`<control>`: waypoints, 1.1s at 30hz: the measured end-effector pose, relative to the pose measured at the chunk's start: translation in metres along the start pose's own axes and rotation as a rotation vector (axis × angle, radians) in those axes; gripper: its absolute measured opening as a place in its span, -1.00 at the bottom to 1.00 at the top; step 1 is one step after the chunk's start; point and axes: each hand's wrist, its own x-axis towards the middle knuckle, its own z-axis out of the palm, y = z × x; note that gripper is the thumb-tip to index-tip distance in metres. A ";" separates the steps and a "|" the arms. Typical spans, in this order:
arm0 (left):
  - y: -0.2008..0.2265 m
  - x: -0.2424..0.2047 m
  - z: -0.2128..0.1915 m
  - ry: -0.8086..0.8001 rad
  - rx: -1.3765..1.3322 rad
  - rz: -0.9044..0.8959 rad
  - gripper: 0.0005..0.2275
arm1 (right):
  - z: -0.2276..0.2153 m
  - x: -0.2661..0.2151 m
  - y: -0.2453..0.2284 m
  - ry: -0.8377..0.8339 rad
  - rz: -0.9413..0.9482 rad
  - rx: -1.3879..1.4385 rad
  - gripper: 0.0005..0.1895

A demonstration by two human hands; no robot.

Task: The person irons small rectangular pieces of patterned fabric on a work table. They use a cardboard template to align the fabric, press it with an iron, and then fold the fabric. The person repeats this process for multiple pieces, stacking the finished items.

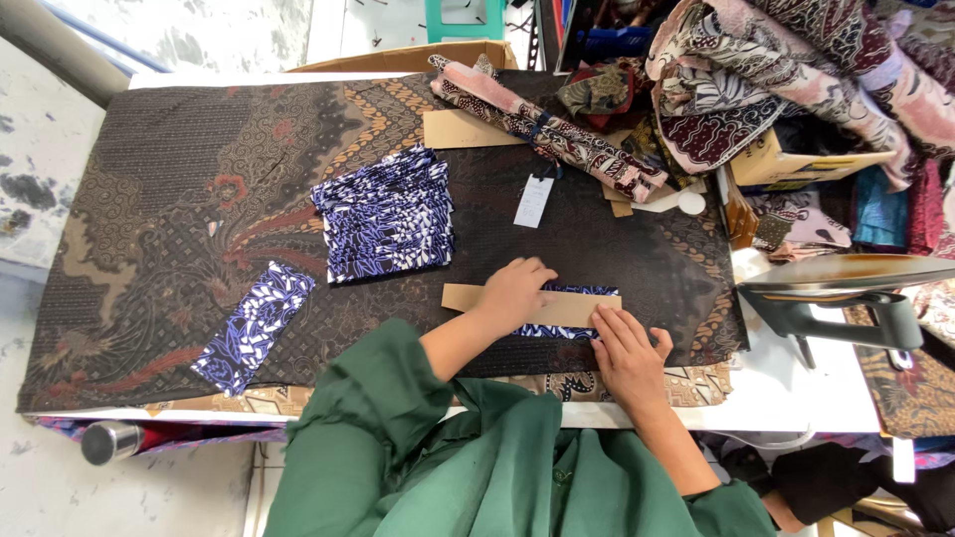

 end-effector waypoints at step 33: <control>0.064 -0.030 0.009 0.070 0.533 0.246 -0.55 | -0.005 0.024 0.008 -0.021 0.007 -0.140 -0.42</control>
